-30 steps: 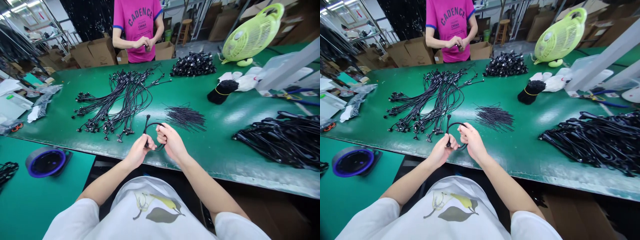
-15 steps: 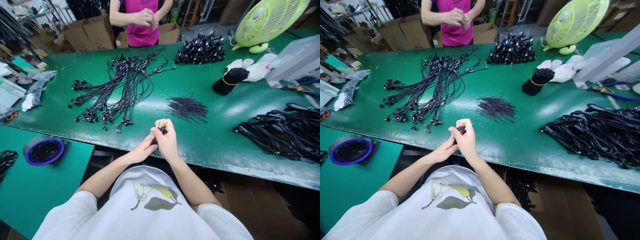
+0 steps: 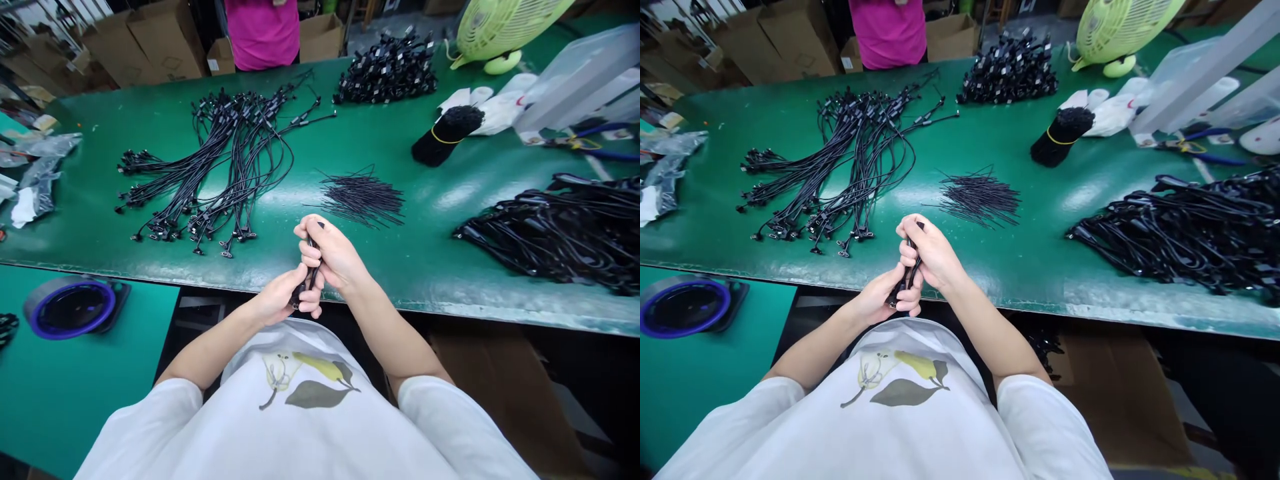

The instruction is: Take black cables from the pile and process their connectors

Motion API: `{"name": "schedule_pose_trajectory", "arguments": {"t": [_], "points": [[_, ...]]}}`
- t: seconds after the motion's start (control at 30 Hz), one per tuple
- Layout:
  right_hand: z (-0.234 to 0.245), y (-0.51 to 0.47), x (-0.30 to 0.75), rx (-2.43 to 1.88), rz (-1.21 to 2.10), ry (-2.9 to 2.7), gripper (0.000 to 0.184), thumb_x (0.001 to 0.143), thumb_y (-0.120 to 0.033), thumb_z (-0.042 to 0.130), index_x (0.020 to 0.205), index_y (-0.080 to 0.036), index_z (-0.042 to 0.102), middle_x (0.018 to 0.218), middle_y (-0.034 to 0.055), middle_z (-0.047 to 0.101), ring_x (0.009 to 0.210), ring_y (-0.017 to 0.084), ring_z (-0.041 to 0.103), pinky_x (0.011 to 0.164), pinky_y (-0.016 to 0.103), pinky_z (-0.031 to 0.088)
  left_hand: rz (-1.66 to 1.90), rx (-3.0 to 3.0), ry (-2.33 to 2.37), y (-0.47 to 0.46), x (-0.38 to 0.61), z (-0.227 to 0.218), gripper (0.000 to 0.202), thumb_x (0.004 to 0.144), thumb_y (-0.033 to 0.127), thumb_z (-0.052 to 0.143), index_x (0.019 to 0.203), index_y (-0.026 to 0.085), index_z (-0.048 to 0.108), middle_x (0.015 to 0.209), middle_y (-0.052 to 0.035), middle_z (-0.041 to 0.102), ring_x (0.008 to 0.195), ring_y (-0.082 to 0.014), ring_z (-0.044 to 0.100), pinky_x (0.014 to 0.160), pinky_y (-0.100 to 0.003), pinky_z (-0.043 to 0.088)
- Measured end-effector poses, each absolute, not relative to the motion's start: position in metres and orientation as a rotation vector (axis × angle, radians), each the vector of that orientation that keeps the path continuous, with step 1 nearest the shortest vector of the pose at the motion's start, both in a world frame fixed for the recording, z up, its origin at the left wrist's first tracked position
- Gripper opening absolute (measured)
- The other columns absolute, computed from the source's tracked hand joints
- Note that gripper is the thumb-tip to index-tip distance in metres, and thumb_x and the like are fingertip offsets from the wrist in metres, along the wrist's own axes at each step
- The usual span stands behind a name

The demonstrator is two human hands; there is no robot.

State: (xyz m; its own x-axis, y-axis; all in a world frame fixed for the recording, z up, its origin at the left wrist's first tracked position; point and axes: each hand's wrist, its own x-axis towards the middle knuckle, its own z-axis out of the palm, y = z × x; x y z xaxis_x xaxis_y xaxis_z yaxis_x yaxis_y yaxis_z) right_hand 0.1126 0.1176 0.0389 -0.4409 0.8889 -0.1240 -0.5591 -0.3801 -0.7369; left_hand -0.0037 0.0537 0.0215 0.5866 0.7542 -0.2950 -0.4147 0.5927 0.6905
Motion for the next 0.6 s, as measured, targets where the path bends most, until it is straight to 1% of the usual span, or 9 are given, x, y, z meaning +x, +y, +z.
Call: {"name": "schedule_pose_trajectory", "arguments": {"t": [0.13,0.17,0.23,0.3,0.33,0.4,0.43,0.5,0.6], "points": [[0.033,0.120,0.111,-0.658,1.863,-0.811,0.046,0.075,-0.057,0.071,0.081,-0.022,0.042,0.066,-0.0101,0.035,0.038,-0.002,0.017,0.031,0.014,0.011,0.805,0.549,0.696,0.053,0.002,0.017,0.040,0.079,0.050,0.070,0.084,0.013,0.056,0.060,0.0059,0.040,0.049,-0.0049,0.035,0.051,-0.021,0.039],[0.032,0.121,0.113,-0.687,1.831,-0.851,0.046,0.076,-0.058,0.069,0.080,-0.022,0.042,0.065,-0.0102,0.034,0.037,-0.001,0.017,0.031,0.015,0.013,0.802,0.551,0.725,0.054,0.002,0.015,0.041,0.077,0.051,0.071,0.082,0.014,0.055,0.059,0.0063,0.038,0.048,-0.0045,0.033,0.048,-0.019,0.034],[0.030,0.122,0.122,-0.786,1.654,-1.029,0.041,0.081,-0.058,0.064,0.080,-0.022,0.044,0.063,-0.0088,0.037,0.039,0.002,0.027,0.036,0.017,0.028,0.777,0.594,0.803,0.057,-0.002,0.009,0.044,0.075,0.054,0.071,0.077,0.015,0.053,0.055,0.0085,0.031,0.046,-0.0038,0.026,0.043,-0.017,0.024],[0.027,0.122,0.136,-0.894,1.265,-1.381,0.032,0.086,-0.053,0.060,0.086,-0.022,0.052,0.072,-0.0026,0.052,0.056,0.009,0.051,0.057,0.026,0.048,0.770,0.685,0.913,0.061,-0.010,0.001,0.046,0.074,0.058,0.069,0.073,0.016,0.050,0.051,0.0102,0.025,0.044,-0.0036,0.020,0.042,-0.017,0.019],[0.025,0.120,0.144,-0.911,1.028,-1.616,0.027,0.089,-0.048,0.059,0.091,-0.022,0.057,0.083,0.0021,0.059,0.074,0.015,0.060,0.073,0.033,0.052,0.765,0.741,0.968,0.062,-0.015,-0.003,0.047,0.075,0.060,0.067,0.072,0.016,0.049,0.051,0.0103,0.025,0.044,-0.0038,0.020,0.042,-0.017,0.019],[0.018,0.112,0.159,-0.853,0.575,-2.115,0.020,0.094,-0.035,0.051,0.105,-0.021,0.060,0.106,0.0089,0.063,0.105,0.022,0.058,0.099,0.045,0.042,0.697,0.871,1.045,0.065,-0.023,-0.009,0.046,0.079,0.061,0.062,0.072,0.017,0.049,0.051,0.0096,0.027,0.044,-0.0048,0.021,0.042,-0.018,0.020],[0.012,0.106,0.164,-0.800,0.394,-2.342,0.021,0.096,-0.028,0.045,0.108,-0.019,0.060,0.108,0.0103,0.063,0.108,0.023,0.056,0.103,0.047,0.037,0.629,0.951,1.064,0.065,-0.026,-0.011,0.045,0.081,0.061,0.058,0.073,0.017,0.050,0.052,0.0090,0.029,0.044,-0.0056,0.023,0.042,-0.019,0.021],[-0.001,0.094,0.171,-0.726,0.146,-2.688,0.025,0.097,-0.017,0.036,0.103,-0.015,0.060,0.094,0.0097,0.064,0.094,0.021,0.057,0.096,0.043,0.039,0.465,1.138,1.084,0.066,-0.029,-0.012,0.042,0.085,0.057,0.052,0.074,0.017,0.052,0.054,0.0067,0.035,0.047,-0.0072,0.028,0.045,-0.021,0.025],[-0.019,0.081,0.175,-0.770,-0.040,-2.905,0.026,0.098,-0.016,0.031,0.090,-0.014,0.055,0.077,0.0053,0.055,0.070,0.018,0.050,0.065,0.033,0.038,0.288,1.362,1.104,0.066,-0.027,-0.012,0.036,0.089,0.050,0.046,0.074,0.017,0.053,0.062,0.0034,0.045,0.052,-0.0092,0.034,0.048,-0.022,0.028]]}}
